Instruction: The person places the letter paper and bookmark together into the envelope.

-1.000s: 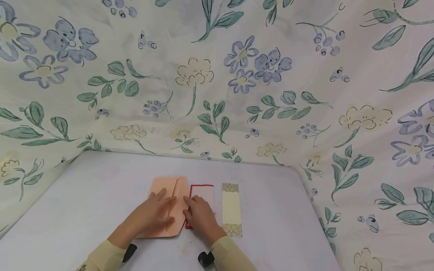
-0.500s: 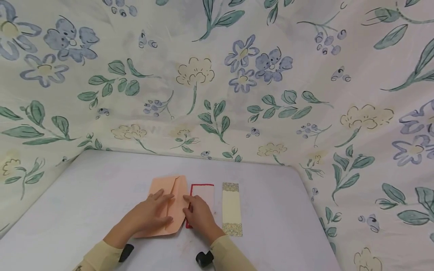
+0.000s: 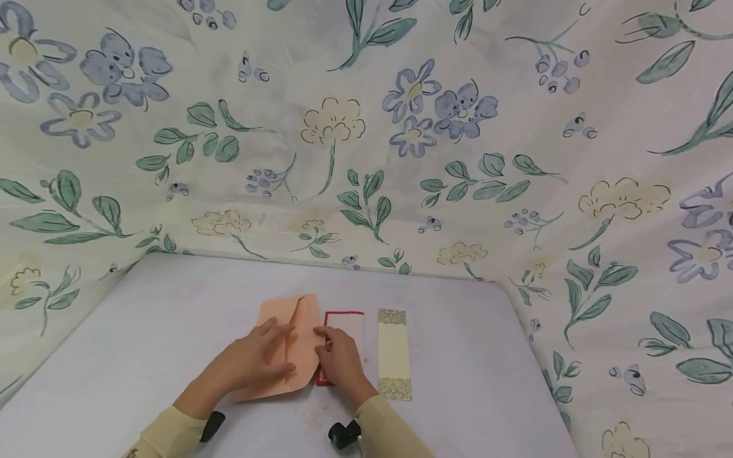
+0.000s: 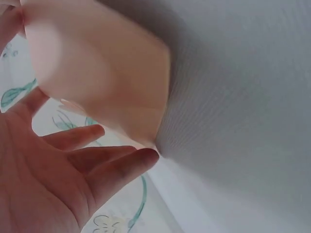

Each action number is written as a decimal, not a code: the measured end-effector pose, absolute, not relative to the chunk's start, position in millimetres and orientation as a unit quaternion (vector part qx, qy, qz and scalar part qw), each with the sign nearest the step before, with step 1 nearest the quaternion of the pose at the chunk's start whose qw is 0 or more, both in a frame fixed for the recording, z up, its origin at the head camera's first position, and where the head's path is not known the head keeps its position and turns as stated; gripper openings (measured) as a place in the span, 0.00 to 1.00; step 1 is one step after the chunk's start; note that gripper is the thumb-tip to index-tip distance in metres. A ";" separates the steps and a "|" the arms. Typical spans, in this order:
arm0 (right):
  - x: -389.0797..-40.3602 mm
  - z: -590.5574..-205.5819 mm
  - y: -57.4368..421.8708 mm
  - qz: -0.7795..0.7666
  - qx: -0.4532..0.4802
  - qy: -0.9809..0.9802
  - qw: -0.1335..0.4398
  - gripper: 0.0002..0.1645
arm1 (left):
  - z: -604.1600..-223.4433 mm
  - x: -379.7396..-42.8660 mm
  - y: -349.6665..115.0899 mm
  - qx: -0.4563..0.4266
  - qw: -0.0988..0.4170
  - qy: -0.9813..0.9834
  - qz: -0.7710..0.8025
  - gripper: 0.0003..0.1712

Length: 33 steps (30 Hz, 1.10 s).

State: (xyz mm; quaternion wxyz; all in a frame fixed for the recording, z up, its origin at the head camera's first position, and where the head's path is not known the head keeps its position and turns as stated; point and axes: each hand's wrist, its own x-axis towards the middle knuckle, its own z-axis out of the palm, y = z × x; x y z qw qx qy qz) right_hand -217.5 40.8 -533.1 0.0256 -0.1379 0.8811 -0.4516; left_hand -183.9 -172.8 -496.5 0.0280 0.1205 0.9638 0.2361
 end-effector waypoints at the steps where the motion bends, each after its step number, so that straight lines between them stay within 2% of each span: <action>1: -217.8 -533.4 41.2 -0.449 -0.136 0.882 0.024 0.20 | -496.6 -183.9 -173.0 0.121 0.031 0.963 0.239 0.48; 6: -217.6 -533.6 42.3 -0.446 -0.136 0.884 0.032 0.20 | -497.1 -183.5 -171.6 0.125 0.044 0.961 0.242 0.52; 14: -215.8 -532.9 42.1 -0.438 -0.134 0.888 0.029 0.20 | -500.3 -183.2 -169.6 0.129 0.025 0.966 0.224 0.49; 33: -213.7 -532.7 41.2 -0.441 -0.133 0.887 0.030 0.21 | -501.5 -180.9 -167.7 0.112 0.028 0.968 0.222 0.44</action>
